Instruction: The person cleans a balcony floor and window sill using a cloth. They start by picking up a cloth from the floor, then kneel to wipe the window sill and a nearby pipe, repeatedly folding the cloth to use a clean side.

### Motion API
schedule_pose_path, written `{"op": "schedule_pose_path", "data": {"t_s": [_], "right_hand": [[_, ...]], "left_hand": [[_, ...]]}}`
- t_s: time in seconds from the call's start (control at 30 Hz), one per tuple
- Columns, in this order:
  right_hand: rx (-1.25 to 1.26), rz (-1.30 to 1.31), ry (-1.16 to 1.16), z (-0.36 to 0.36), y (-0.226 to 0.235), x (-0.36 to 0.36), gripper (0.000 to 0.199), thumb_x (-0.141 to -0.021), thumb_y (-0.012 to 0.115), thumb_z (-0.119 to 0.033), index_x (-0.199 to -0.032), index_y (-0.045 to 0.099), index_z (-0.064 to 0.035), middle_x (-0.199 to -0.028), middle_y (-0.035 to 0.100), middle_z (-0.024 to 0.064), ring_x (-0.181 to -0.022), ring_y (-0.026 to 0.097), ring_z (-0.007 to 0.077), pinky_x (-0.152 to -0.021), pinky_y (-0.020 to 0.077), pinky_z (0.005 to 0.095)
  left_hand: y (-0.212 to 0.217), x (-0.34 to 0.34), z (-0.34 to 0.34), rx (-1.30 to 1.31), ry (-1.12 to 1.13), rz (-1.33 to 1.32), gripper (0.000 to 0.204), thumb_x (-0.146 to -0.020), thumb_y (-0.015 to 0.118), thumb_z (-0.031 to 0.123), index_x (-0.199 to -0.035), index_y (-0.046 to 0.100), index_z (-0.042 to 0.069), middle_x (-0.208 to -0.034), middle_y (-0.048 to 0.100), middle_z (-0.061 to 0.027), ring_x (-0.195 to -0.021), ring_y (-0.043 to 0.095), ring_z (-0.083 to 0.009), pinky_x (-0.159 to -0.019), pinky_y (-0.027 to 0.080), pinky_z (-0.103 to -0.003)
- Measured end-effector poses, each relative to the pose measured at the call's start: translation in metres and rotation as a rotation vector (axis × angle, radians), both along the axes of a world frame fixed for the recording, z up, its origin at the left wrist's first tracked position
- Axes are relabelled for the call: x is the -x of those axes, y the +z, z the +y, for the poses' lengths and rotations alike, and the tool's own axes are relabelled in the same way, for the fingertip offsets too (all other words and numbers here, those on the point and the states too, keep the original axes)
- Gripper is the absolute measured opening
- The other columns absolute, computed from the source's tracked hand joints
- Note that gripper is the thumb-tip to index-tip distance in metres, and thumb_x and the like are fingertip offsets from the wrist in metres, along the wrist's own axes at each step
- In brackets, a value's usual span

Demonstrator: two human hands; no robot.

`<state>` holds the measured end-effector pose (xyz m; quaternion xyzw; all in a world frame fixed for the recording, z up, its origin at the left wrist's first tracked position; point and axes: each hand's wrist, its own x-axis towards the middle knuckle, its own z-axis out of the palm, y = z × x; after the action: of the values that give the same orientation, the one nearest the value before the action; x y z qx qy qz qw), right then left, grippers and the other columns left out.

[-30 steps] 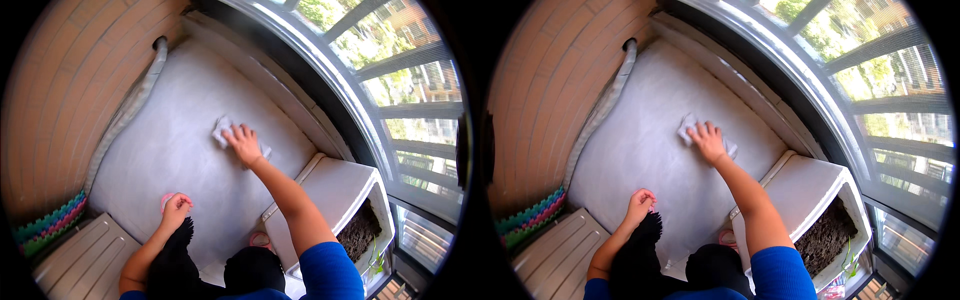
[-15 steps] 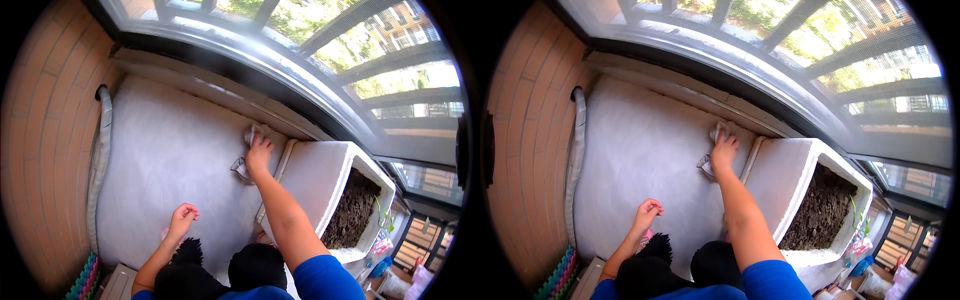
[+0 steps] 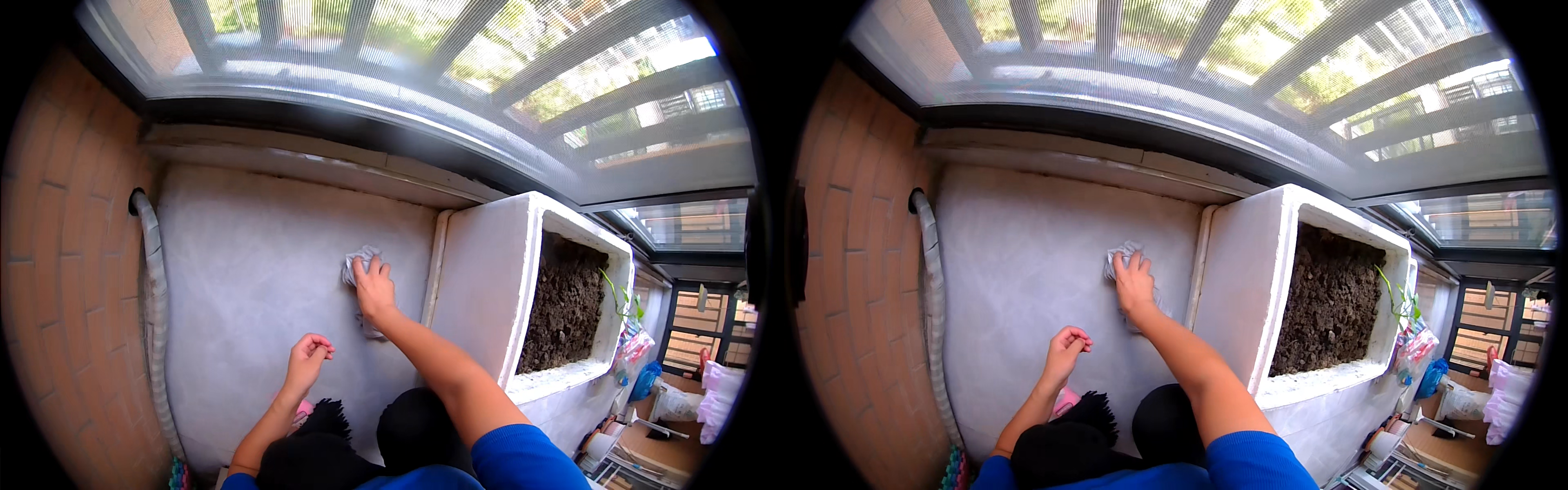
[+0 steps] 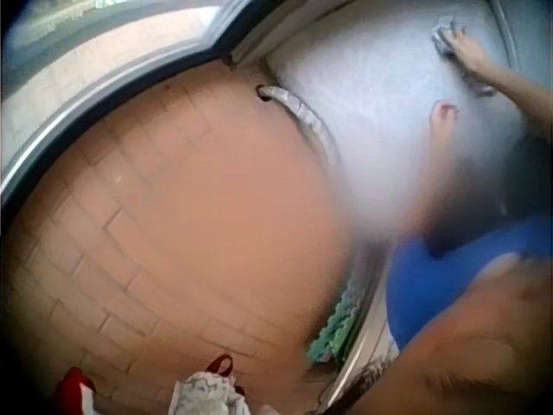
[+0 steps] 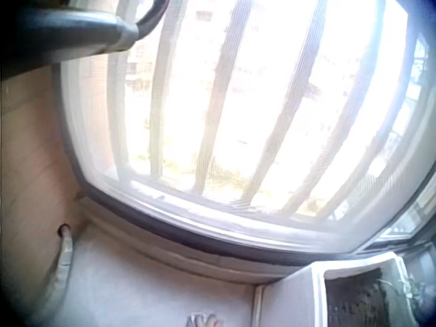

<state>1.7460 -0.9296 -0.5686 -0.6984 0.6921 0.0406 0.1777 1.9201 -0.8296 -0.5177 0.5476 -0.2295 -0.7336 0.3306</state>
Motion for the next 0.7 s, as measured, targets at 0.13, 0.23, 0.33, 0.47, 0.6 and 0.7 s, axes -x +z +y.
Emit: {"op": "schedule_pose_path", "data": {"t_s": [0.13, 0.23, 0.33, 0.47, 0.6, 0.7], "right_hand": [[-0.183, -0.054, 0.077, -0.020, 0.017, 0.010, 0.060, -0.069, 0.059, -0.005, -0.124, 0.035, -0.0112, -0.110, 0.048, 0.0201, -0.093, 0.050, 0.0380, -0.069, 0.0513, 0.0433], [-0.169, -0.097, 0.128, -0.053, 0.077, 0.011, 0.067, -0.066, 0.062, -0.006, -0.126, 0.032, -0.0076, -0.105, 0.051, 0.0203, -0.094, 0.051, 0.0391, -0.071, 0.0505, 0.0431], [-0.025, -0.089, 0.100, -0.085, 0.133, 0.018, 0.070, -0.063, 0.067, -0.011, -0.122, 0.030, -0.0047, -0.104, 0.050, 0.0249, -0.093, 0.053, 0.0402, -0.077, 0.0485, 0.0450], [0.118, 0.069, -0.164, -0.125, 0.150, 0.061, 0.069, -0.065, 0.068, -0.013, -0.120, 0.030, -0.0006, -0.102, 0.049, 0.0299, -0.091, 0.055, 0.0420, -0.077, 0.0487, 0.0454], [0.063, 0.187, -0.386, -0.143, 0.119, 0.109, 0.065, -0.066, 0.072, -0.017, -0.116, 0.034, -0.0009, -0.108, 0.048, 0.0255, -0.097, 0.052, 0.0401, -0.078, 0.0492, 0.0429], [0.189, 0.146, -0.258, -0.145, 0.106, 0.067, 0.068, -0.064, 0.071, -0.016, -0.121, 0.035, -0.0023, -0.106, 0.052, 0.0228, -0.097, 0.052, 0.0383, -0.079, 0.0481, 0.0439]], "left_hand": [[-0.003, -0.007, 0.004, -0.008, 0.055, -0.024, 0.008, -0.084, 0.046, -0.001, -0.087, 0.053, 0.002, -0.080, 0.059, -0.0067, -0.071, 0.055, -0.0116, -0.069, 0.046, -0.025], [0.000, -0.008, 0.004, -0.002, 0.084, -0.016, 0.008, -0.084, 0.046, 0.000, -0.086, 0.053, 0.002, -0.079, 0.059, -0.0064, -0.070, 0.055, -0.0116, -0.069, 0.046, -0.025], [0.003, -0.009, 0.001, 0.016, 0.108, -0.019, 0.007, -0.084, 0.046, 0.000, -0.086, 0.053, 0.002, -0.079, 0.058, -0.0064, -0.070, 0.055, -0.0116, -0.069, 0.046, -0.025], [-0.001, -0.016, 0.004, -0.003, 0.091, -0.019, 0.007, -0.084, 0.046, 0.000, -0.085, 0.053, 0.002, -0.080, 0.058, -0.0063, -0.070, 0.055, -0.0118, -0.069, 0.047, -0.025], [-0.002, -0.017, 0.001, -0.018, 0.085, 0.028, 0.008, -0.084, 0.046, -0.001, -0.086, 0.053, 0.001, -0.081, 0.058, -0.0066, -0.072, 0.055, -0.0115, -0.069, 0.045, -0.024], [-0.004, -0.034, 0.004, 0.008, 0.124, -0.026, 0.007, -0.084, 0.047, 0.000, -0.085, 0.053, 0.003, -0.080, 0.058, -0.0062, -0.070, 0.055, -0.0116, -0.069, 0.047, -0.025]]}}
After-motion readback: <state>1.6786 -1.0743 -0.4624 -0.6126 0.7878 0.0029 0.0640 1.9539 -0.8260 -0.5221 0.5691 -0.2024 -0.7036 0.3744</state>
